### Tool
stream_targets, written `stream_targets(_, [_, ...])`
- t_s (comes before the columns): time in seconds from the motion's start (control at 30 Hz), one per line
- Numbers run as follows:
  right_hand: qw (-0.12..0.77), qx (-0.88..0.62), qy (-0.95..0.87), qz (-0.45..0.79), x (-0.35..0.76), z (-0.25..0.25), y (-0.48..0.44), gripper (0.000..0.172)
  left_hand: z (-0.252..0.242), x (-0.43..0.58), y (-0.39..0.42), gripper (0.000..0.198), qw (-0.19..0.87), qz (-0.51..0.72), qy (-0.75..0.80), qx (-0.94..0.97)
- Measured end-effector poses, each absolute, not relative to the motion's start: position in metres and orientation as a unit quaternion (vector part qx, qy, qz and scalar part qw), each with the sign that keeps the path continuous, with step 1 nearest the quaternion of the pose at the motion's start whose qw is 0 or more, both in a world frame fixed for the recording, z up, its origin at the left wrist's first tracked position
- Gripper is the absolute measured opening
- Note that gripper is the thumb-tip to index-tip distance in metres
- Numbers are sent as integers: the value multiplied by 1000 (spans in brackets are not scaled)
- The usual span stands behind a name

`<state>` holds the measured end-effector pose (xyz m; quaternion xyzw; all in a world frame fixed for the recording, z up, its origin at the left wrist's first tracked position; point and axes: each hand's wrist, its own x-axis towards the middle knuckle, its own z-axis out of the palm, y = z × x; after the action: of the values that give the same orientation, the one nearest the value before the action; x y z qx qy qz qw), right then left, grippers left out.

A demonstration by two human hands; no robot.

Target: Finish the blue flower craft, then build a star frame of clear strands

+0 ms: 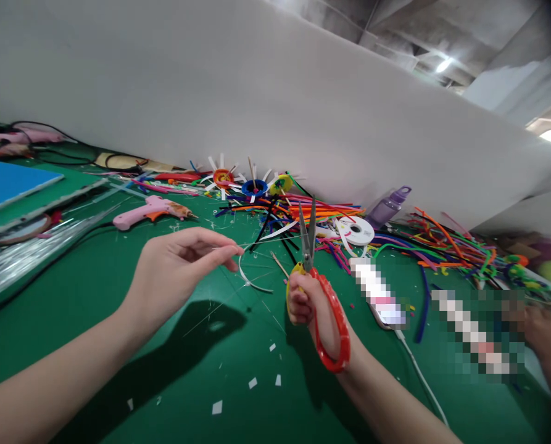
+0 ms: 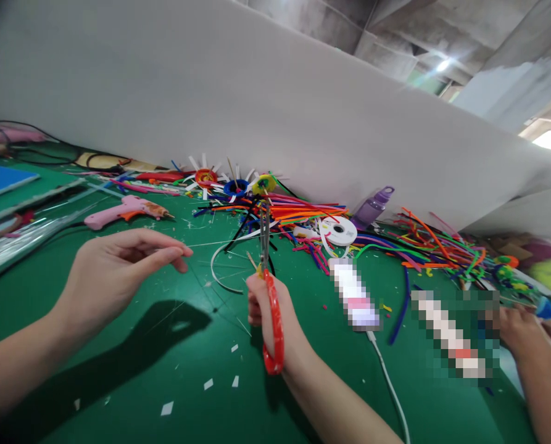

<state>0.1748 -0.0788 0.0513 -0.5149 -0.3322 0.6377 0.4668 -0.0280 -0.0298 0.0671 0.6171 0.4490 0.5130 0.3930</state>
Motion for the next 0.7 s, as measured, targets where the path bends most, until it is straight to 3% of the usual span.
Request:
stream_targets(0.43, [253,-580,-197,749,211,56,-68,10,55,-23,-17,17,233,417,432,765])
stream_targets(0.7, [259,-621,-257,693,211,48,-63,24,46,-25,-13,13,230,429,407,773])
